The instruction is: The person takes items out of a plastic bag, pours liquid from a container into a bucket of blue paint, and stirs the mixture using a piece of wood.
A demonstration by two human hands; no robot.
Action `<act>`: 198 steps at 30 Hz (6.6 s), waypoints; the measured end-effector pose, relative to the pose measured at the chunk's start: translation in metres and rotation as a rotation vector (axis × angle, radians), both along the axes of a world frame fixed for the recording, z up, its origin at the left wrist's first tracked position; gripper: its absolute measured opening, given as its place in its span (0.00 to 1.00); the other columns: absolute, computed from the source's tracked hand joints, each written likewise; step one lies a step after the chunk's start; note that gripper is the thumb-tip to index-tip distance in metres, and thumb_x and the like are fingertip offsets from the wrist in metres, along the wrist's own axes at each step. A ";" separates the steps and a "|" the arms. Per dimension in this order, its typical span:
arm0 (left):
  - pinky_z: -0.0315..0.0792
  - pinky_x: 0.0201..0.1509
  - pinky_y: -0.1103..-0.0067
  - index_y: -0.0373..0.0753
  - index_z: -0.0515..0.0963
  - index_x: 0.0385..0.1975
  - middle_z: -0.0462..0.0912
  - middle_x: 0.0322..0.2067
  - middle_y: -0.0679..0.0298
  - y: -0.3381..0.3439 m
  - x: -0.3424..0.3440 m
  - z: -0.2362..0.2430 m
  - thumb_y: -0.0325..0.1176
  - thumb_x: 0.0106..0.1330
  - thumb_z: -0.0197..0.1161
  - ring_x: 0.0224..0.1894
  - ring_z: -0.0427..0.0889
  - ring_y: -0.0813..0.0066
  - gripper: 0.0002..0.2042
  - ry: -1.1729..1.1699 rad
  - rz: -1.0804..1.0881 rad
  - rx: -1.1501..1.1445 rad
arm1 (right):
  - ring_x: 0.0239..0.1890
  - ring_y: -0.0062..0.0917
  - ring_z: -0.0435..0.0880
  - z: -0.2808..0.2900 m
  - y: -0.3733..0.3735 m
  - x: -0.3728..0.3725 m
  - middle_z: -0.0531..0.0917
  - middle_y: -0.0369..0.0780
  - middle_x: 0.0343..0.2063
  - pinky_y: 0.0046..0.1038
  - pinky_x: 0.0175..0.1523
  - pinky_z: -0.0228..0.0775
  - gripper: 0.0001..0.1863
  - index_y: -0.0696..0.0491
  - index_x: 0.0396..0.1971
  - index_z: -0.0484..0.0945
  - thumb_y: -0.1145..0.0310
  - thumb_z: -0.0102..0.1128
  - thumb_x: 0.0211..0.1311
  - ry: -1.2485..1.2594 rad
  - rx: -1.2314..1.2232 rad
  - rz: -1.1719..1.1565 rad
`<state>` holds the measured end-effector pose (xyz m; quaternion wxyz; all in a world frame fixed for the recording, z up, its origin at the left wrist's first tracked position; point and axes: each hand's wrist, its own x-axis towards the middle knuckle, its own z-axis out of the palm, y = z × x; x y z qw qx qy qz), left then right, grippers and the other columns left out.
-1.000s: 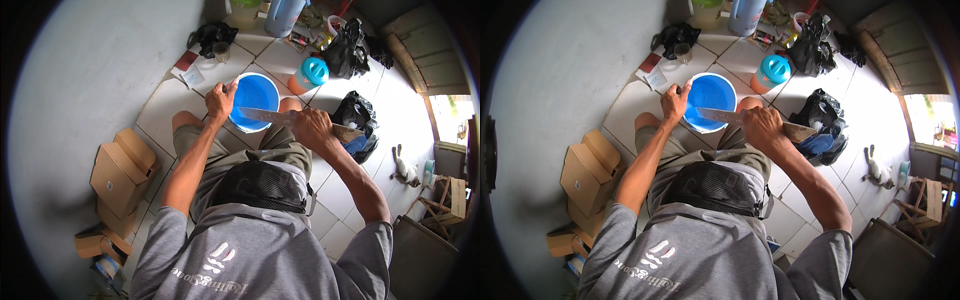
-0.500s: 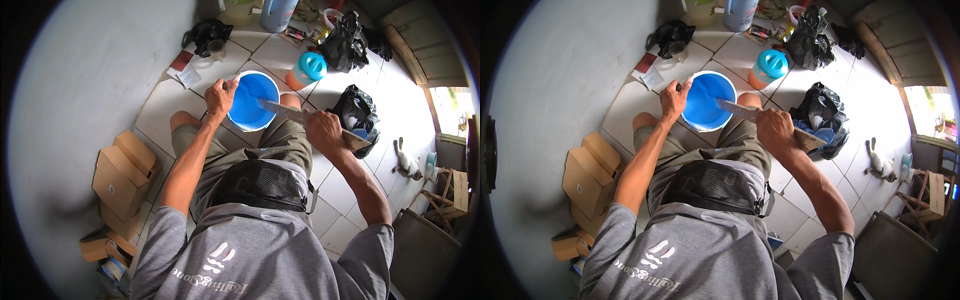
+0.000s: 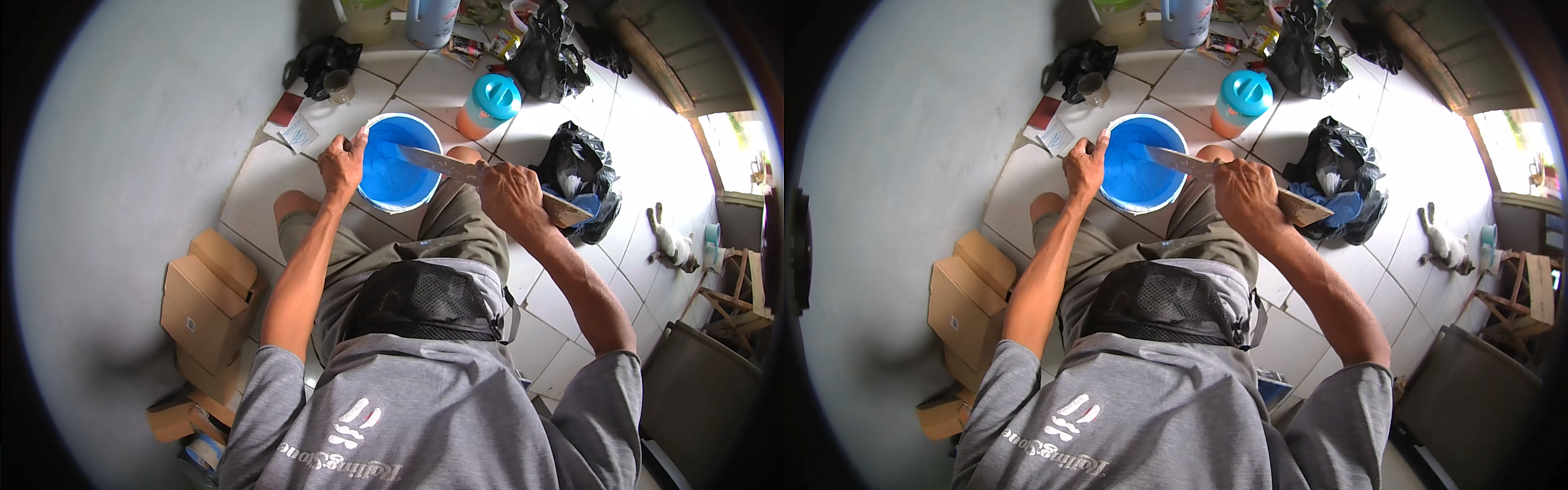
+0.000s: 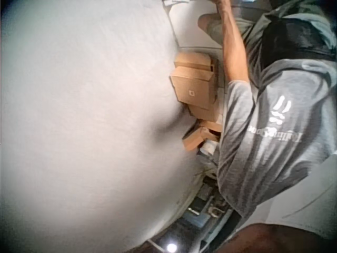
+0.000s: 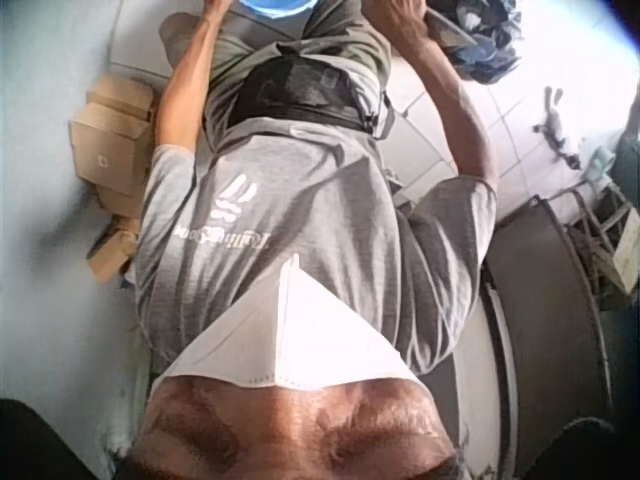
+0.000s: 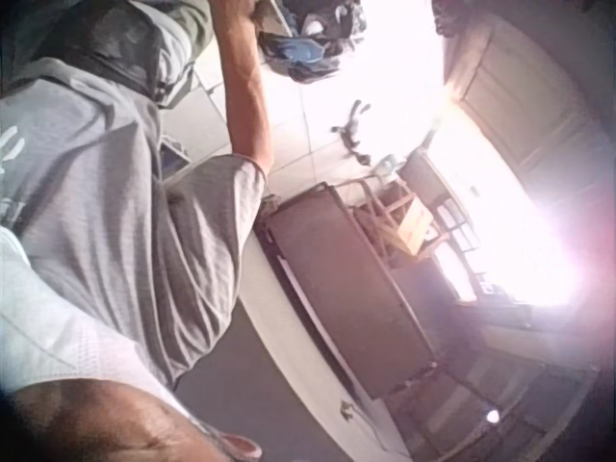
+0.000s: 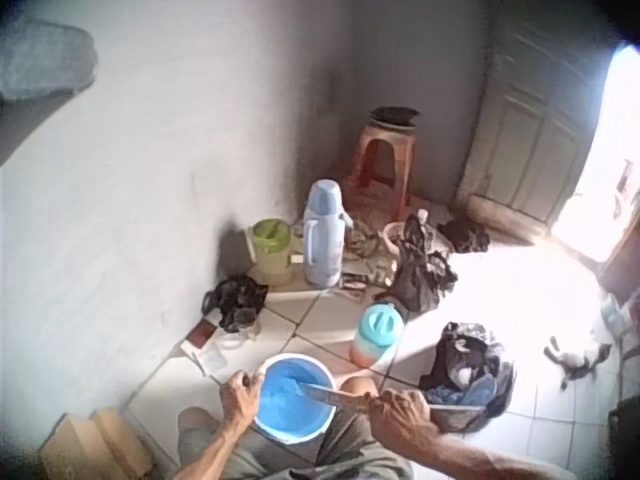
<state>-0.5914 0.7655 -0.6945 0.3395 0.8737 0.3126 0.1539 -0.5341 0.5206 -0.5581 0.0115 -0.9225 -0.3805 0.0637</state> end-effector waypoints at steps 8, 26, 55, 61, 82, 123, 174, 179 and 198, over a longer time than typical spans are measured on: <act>0.67 0.28 0.64 0.34 0.67 0.13 0.73 0.12 0.55 -0.002 0.001 -0.002 0.54 0.56 0.55 0.18 0.74 0.54 0.25 -0.038 -0.003 0.005 | 0.22 0.38 0.79 -0.011 -0.016 -0.009 0.78 0.48 0.18 0.35 0.29 0.70 0.09 0.57 0.26 0.77 0.69 0.52 0.47 0.161 -0.082 0.041; 0.66 0.28 0.64 0.34 0.67 0.12 0.72 0.11 0.56 -0.004 0.004 0.001 0.53 0.56 0.55 0.17 0.73 0.55 0.25 -0.013 -0.026 -0.026 | 0.24 0.35 0.80 0.001 -0.008 -0.004 0.78 0.48 0.20 0.33 0.29 0.71 0.10 0.59 0.21 0.77 0.73 0.45 0.50 0.131 -0.071 0.041; 0.66 0.30 0.65 0.32 0.67 0.12 0.71 0.11 0.54 0.002 0.004 -0.007 0.56 0.56 0.53 0.19 0.72 0.55 0.28 0.004 0.013 -0.068 | 0.23 0.34 0.80 0.007 -0.004 0.000 0.78 0.45 0.18 0.32 0.29 0.71 0.09 0.57 0.21 0.77 0.73 0.46 0.49 0.056 -0.140 0.071; 0.66 0.32 0.65 0.31 0.68 0.12 0.72 0.13 0.52 0.010 0.002 -0.015 0.57 0.57 0.51 0.21 0.72 0.54 0.29 0.026 0.060 -0.115 | 0.24 0.34 0.80 0.006 0.010 -0.005 0.79 0.45 0.19 0.32 0.31 0.71 0.09 0.58 0.23 0.77 0.73 0.46 0.48 0.135 -0.138 0.144; 0.68 0.38 0.65 0.28 0.75 0.17 0.77 0.21 0.45 0.014 -0.021 -0.048 0.58 0.57 0.48 0.29 0.77 0.48 0.31 0.053 0.273 -0.160 | 0.32 0.25 0.79 0.030 0.071 0.015 0.79 0.33 0.26 0.26 0.33 0.70 0.07 0.46 0.28 0.79 0.68 0.56 0.45 -0.073 -0.462 0.455; 0.66 0.42 0.64 0.29 0.76 0.20 0.78 0.24 0.47 0.015 -0.022 -0.048 0.63 0.55 0.46 0.32 0.76 0.50 0.34 0.153 0.275 -0.270 | 0.34 0.31 0.80 0.053 0.109 0.058 0.80 0.36 0.28 0.29 0.36 0.73 0.12 0.48 0.33 0.77 0.69 0.59 0.44 0.014 -0.633 0.522; 0.68 0.31 0.66 0.30 0.71 0.12 0.73 0.14 0.48 0.016 -0.029 -0.064 0.51 0.58 0.52 0.22 0.74 0.50 0.26 -0.094 0.207 -0.008 | 0.31 0.27 0.78 0.018 0.075 0.018 0.77 0.37 0.27 0.26 0.36 0.67 0.07 0.50 0.27 0.75 0.66 0.53 0.47 -0.059 -0.491 0.617; 0.68 0.32 0.66 0.31 0.72 0.12 0.74 0.15 0.49 0.008 -0.024 -0.042 0.52 0.57 0.53 0.22 0.75 0.50 0.26 -0.021 0.290 -0.165 | 0.33 0.26 0.78 0.023 0.080 0.027 0.77 0.36 0.26 0.28 0.36 0.67 0.09 0.49 0.27 0.75 0.63 0.56 0.44 -0.414 -0.326 0.673; 0.74 0.31 0.74 0.39 0.70 0.44 0.75 0.35 0.61 0.070 -0.023 -0.009 0.49 0.51 0.57 0.28 0.78 0.69 0.24 0.539 -0.218 -1.070 | 0.23 0.24 0.80 0.006 0.070 0.040 0.78 0.37 0.18 0.25 0.26 0.70 0.06 0.57 0.27 0.73 0.72 0.51 0.48 -0.195 -0.443 0.492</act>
